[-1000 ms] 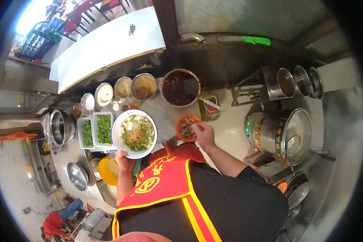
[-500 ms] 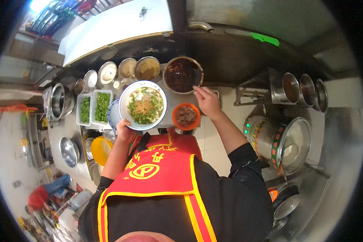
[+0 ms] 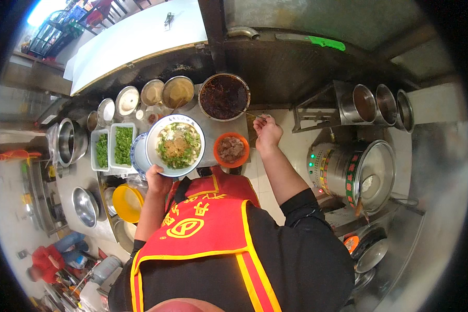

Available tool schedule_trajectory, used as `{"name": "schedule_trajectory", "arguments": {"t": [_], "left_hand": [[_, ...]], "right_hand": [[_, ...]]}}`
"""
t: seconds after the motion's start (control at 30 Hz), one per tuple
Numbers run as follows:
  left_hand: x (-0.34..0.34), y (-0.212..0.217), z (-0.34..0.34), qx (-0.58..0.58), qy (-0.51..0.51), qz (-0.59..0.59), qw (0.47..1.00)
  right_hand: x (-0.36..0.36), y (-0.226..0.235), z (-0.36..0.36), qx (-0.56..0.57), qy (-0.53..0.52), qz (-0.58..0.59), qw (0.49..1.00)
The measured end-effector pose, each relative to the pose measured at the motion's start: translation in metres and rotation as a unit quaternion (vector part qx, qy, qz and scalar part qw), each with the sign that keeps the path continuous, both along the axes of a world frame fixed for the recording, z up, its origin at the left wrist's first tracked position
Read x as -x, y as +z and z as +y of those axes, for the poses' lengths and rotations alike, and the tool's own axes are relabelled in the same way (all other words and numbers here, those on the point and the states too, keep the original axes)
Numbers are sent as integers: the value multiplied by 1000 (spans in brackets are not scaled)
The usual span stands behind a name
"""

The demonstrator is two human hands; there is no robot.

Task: The person scoops cooked noodles from a large pot into a bowl, adds broth, then sprinkles chopped green onions and other seasonings. They add cooked meat pieces and more broth, then place the finished bowl on the counter. The process is repeated for a second bowl.

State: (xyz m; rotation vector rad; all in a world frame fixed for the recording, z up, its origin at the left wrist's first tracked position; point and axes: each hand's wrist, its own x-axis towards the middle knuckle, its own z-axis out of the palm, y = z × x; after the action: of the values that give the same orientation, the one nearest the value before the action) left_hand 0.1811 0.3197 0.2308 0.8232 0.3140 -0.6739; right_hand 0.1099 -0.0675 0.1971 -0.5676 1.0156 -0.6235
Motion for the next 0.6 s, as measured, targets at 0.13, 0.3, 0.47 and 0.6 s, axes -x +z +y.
{"name": "schedule_trajectory", "arguments": {"t": [0.13,0.3,0.47,0.6], "left_hand": [[4,4,-3,35,-13,-57,998],[8,10,-2,20,-17,-31,999],[9,9,1,-7,-30,-13,999],[12,11,2,3,-36,-14,999]], "right_hand": [[6,16,13,219,155,5,963],[14,35,12,677,248,20,693],[13,33,14,489,215,32,844],[4,24,16,276,137,4,951]]}}
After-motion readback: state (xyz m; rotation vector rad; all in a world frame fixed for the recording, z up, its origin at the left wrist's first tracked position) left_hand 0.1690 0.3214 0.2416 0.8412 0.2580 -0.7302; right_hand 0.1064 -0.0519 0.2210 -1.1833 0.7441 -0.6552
